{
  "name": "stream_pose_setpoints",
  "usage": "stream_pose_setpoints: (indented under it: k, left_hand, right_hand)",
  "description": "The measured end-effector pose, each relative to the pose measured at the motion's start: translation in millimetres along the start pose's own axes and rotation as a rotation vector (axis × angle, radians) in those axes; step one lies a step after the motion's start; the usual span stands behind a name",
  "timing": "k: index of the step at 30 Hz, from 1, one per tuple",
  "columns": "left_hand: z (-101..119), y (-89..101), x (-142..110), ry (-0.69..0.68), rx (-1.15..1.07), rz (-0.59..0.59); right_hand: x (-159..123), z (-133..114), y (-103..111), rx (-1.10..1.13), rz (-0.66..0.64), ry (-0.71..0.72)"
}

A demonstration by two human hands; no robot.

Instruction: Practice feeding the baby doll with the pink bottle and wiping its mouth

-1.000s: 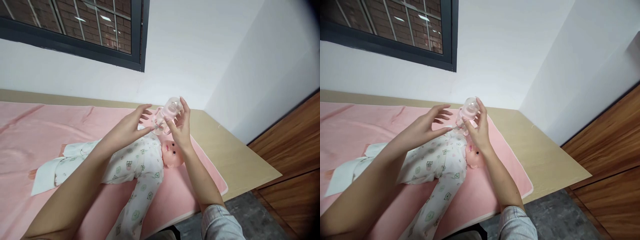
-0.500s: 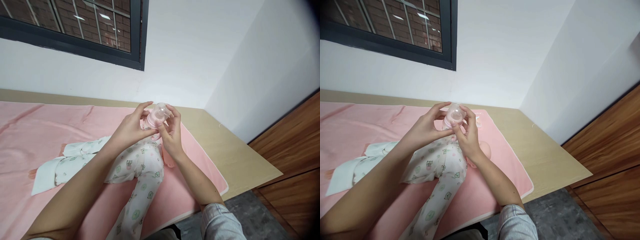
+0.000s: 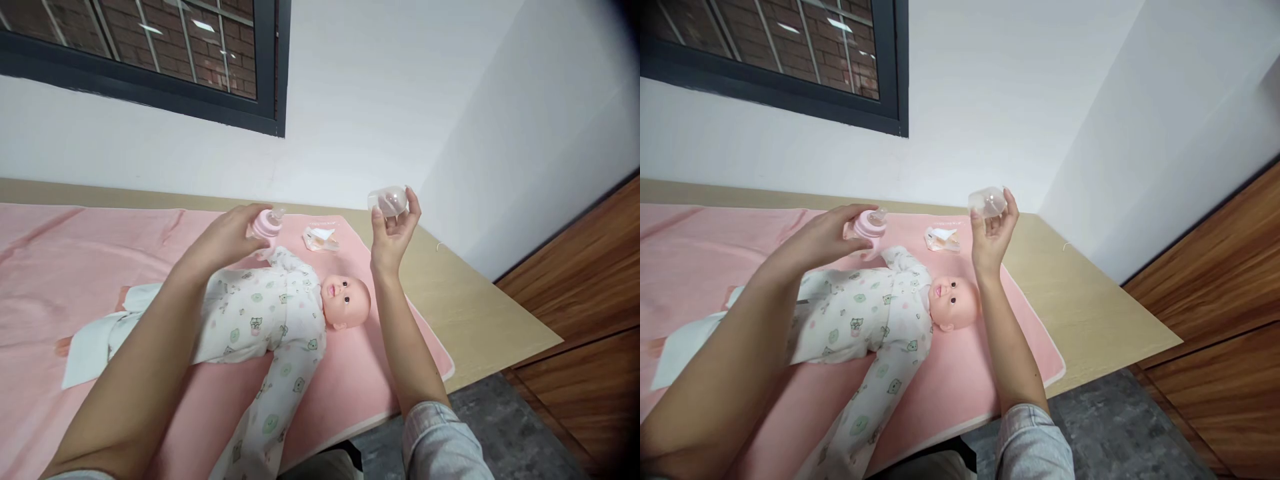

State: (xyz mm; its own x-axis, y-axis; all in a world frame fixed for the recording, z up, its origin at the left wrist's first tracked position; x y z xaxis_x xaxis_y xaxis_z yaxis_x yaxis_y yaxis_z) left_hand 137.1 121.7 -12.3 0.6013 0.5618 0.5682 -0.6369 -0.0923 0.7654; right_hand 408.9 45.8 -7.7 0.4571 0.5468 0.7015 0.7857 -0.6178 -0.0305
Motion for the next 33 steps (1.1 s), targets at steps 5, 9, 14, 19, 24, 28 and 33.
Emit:
stream_pose_setpoints:
  k: [5,9,14,19,24,28,33]
  left_hand:
    - [-70.5,2.5,-14.3,0.239,0.198,-0.120]
    - [-111.7,-7.1,-29.4,0.200,0.151,-0.233]
    - [-135.4,-7.1,-47.2,0.254,0.125,-0.322]
    - [-145.7,-5.0,-52.5,0.450,0.133,-0.367]
    - [-160.1,-10.1,-57.1,0.634,0.144,-0.398]
    - [-163.2,-13.4,-58.9,0.687,0.151,-0.406]
    - [-157.8,-12.8,-58.4,0.706,0.156,-0.407]
  right_hand:
    - [23.3,124.7,25.3,-0.204,0.011,-0.292]
    - [-4.0,190.9,34.1,-0.439,0.014,-0.508]
    - [-33.2,223.5,28.6,-0.694,-0.121,-0.564]
    - [-38.6,237.1,28.8,-0.795,-0.166,-0.645]
    - [-40.7,230.1,28.5,-0.840,-0.161,-0.660]
    - [-41.5,229.3,29.6,-0.845,-0.162,-0.688]
    - [-40.3,236.0,31.6,-0.822,-0.142,-0.701]
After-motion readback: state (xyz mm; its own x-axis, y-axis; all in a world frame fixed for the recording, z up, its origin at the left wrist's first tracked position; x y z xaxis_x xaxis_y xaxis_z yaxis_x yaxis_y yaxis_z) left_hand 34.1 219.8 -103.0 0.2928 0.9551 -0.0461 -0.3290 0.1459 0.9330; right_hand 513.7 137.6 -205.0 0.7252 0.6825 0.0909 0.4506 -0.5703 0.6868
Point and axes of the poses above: each hand's wrist, its own x-axis towards the middle knuckle, its own y-axis out of the back of the hand, z = x × y, the point moved 7 cm from there along x, towards the middle knuckle, and after that the axes turned 15 degrees about -y, right-handed, at the moved point
